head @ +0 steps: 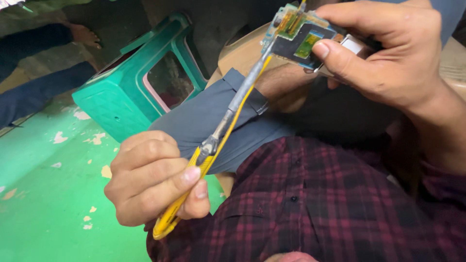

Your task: The person sits on the floor holding a disassembled phone motherboard in one hand and a soldering iron in the other. They solder contacts on the board, flip the board over to work on the keypad side, touch the iron to the workbench briefly, and at the end handle a spool of solder wire.

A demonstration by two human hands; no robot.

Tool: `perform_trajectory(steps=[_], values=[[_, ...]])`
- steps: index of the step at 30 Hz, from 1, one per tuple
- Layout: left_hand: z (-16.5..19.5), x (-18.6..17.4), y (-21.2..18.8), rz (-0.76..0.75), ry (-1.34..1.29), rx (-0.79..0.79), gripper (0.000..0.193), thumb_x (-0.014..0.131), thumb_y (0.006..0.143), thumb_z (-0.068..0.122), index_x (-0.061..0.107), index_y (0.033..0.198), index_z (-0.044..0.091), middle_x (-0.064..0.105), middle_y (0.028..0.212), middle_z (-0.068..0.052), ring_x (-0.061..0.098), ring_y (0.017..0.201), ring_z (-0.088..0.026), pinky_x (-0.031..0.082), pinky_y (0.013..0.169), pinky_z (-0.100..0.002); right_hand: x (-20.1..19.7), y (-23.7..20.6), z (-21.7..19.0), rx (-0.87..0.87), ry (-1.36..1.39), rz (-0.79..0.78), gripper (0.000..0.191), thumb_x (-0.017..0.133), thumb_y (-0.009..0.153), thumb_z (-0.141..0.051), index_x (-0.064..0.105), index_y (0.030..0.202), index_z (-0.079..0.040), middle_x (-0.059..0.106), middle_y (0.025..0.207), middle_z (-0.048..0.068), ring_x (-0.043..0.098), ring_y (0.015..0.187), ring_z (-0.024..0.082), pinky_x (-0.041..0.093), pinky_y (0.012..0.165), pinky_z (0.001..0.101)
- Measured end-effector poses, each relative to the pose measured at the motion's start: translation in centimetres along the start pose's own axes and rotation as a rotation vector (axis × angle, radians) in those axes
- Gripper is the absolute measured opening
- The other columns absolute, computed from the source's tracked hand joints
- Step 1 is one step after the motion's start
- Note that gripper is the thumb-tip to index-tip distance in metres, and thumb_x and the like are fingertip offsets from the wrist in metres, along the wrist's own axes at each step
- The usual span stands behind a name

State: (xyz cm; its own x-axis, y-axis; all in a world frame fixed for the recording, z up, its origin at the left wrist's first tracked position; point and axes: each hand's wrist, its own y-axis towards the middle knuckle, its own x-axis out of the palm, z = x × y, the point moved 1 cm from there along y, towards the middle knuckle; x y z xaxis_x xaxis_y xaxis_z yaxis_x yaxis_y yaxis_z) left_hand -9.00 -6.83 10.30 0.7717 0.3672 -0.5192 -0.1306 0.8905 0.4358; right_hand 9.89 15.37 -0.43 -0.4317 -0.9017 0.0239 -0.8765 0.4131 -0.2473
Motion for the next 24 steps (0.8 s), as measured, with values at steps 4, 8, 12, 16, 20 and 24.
perform_trajectory(steps=[4, 8, 12, 16, 20, 24], values=[[0.1, 0.4, 0.0, 0.031, 0.015, -0.016, 0.016, 0.071, 0.082, 0.009, 0.061, 0.088, -0.002, 0.057, 0.059, -0.004, 0.052, 0.046, -0.017, 0.044, 0.044, -0.033, 0.1, -0.3, 0.7, -0.032, -0.031, 0.005, 0.021, 0.068, 0.100, 0.002, 0.067, 0.119, 0.009, 0.071, 0.095, 0.013, 0.065, 0.069, 0.011, 0.051, 0.060, 0.0217], [-0.3, -0.1, 0.2, -0.058, -0.028, -0.029, 0.014, 0.070, 0.079, 0.004, 0.061, 0.088, -0.004, 0.057, 0.059, -0.004, 0.048, 0.046, -0.016, 0.039, 0.043, -0.031, 0.2, -0.4, 1.2, -0.117, -0.132, -0.021, 0.021, 0.070, 0.102, 0.006, 0.067, 0.122, 0.012, 0.070, 0.093, 0.015, 0.066, 0.069, 0.013, 0.050, 0.057, 0.0210], [-0.6, 0.4, 0.1, -0.039, -0.052, 0.014, 0.015, 0.068, 0.075, 0.001, 0.061, 0.087, -0.005, 0.055, 0.057, -0.003, 0.043, 0.045, -0.014, 0.033, 0.041, -0.030, 0.3, -0.4, 1.6, -0.273, -0.229, -0.038, 0.022, 0.070, 0.108, 0.005, 0.067, 0.128, 0.013, 0.072, 0.100, 0.015, 0.067, 0.077, 0.011, 0.051, 0.067, 0.0196], [-0.5, 0.8, 0.1, -0.034, -0.041, 0.007, 0.015, 0.068, 0.075, 0.001, 0.061, 0.088, -0.004, 0.054, 0.058, -0.002, 0.042, 0.046, -0.013, 0.033, 0.042, -0.030, 0.3, -0.3, 2.0, -0.255, -0.329, -0.011, 0.025, 0.073, 0.094, 0.005, 0.070, 0.116, 0.015, 0.071, 0.084, 0.017, 0.062, 0.064, 0.015, 0.046, 0.058, 0.0257], [-0.5, 0.5, 0.2, -0.073, -0.043, 0.009, 0.013, 0.067, 0.076, 0.000, 0.060, 0.087, -0.003, 0.055, 0.059, -0.002, 0.041, 0.047, -0.013, 0.033, 0.042, -0.029, 0.3, -0.4, 2.2, -0.315, -0.337, -0.010, 0.023, 0.073, 0.098, 0.004, 0.070, 0.119, 0.014, 0.072, 0.093, 0.017, 0.066, 0.074, 0.016, 0.049, 0.065, 0.0243], [-0.7, 0.8, 0.1, -0.040, -0.039, 0.000, 0.013, 0.067, 0.075, 0.001, 0.060, 0.085, -0.003, 0.054, 0.058, -0.002, 0.041, 0.046, -0.013, 0.032, 0.041, -0.030, 0.4, -0.4, 2.2, -0.368, -0.318, -0.016, 0.021, 0.070, 0.107, 0.005, 0.068, 0.126, 0.013, 0.073, 0.104, 0.017, 0.070, 0.085, 0.014, 0.052, 0.073, 0.0207]])
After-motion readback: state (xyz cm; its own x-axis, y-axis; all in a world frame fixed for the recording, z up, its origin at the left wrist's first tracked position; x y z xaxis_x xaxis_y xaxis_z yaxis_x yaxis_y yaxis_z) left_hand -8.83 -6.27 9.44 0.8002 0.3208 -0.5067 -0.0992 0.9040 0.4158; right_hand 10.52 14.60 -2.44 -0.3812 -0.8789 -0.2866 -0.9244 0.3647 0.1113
